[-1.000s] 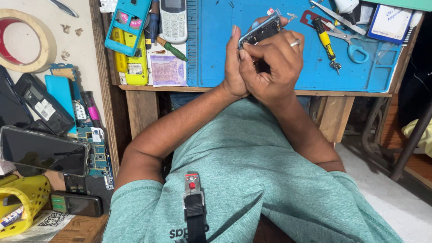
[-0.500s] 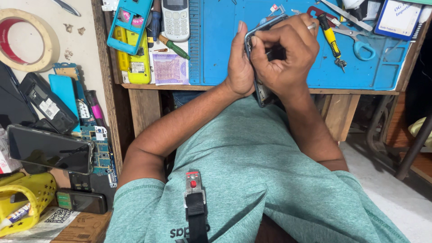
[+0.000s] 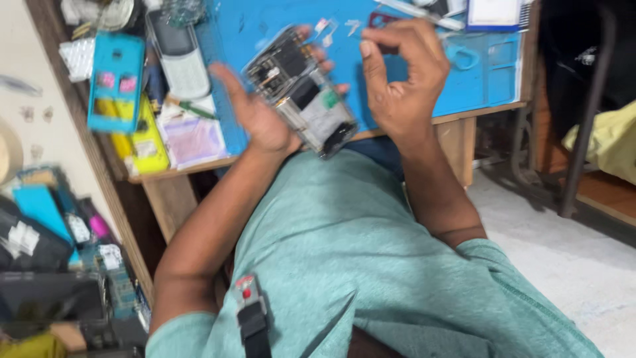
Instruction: The person uses a screwdriver to remove screws from a disassembled smartphone on a blue work mat. They then use a small metal tool to pry and adjust internal components near the top edge of the device.
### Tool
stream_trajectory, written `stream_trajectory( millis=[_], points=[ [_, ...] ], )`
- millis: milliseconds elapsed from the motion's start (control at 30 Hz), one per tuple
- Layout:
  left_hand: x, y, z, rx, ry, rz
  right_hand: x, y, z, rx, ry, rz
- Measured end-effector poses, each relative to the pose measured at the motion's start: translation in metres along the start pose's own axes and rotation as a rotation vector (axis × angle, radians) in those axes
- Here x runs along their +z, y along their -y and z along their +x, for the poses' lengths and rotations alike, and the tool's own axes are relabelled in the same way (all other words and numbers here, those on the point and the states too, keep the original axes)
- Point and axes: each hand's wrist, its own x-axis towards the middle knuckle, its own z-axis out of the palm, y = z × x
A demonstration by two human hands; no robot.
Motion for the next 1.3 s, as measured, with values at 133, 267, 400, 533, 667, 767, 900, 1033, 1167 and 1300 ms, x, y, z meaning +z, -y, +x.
stream_trajectory(
  millis=[133, 267, 400, 533, 667, 767, 900, 1033, 1167, 1300],
  points=[
    [0.013, -0.016, 0.008, 0.057, -0.131, 0.136, -0.025, -0.025, 0.002, -0.095, 0.017, -0.327],
    [0.016, -0.019, 0.006, 0.077, -0.144, 0.224, -0.036, -0.041, -0.009, -0.003, 0.135, -0.421],
    [0.023, -0.016, 0.008, 0.080, -0.192, 0.263, -0.041, -0.038, -0.007, -0.041, 0.130, -0.425],
    [0.023, -0.011, 0.008, 0.110, -0.217, 0.264, -0.043, -0.019, -0.011, -0.106, 0.164, -0.272],
    [0.004, -0.001, 0.015, 0.194, -0.245, 0.211, -0.022, 0.000, -0.035, -0.061, 0.448, -0.067],
    [-0.003, 0.019, 0.023, 0.344, -0.173, 0.098, -0.001, 0.005, -0.037, -0.067, 0.492, -0.174],
    [-0.013, 0.024, 0.024, 0.368, -0.076, 0.130, 0.020, 0.005, -0.036, -0.080, 0.427, -0.224],
    [-0.017, 0.014, 0.019, 0.339, -0.061, 0.291, 0.013, -0.007, -0.044, -0.085, 0.376, -0.178],
    [-0.027, -0.001, 0.008, 0.569, -0.075, 0.969, 0.000, -0.021, -0.046, -0.161, 0.363, -0.220],
    [-0.036, -0.012, -0.005, 0.638, -0.140, 1.226, -0.002, -0.022, -0.046, -0.318, 0.408, -0.216]
  ],
)
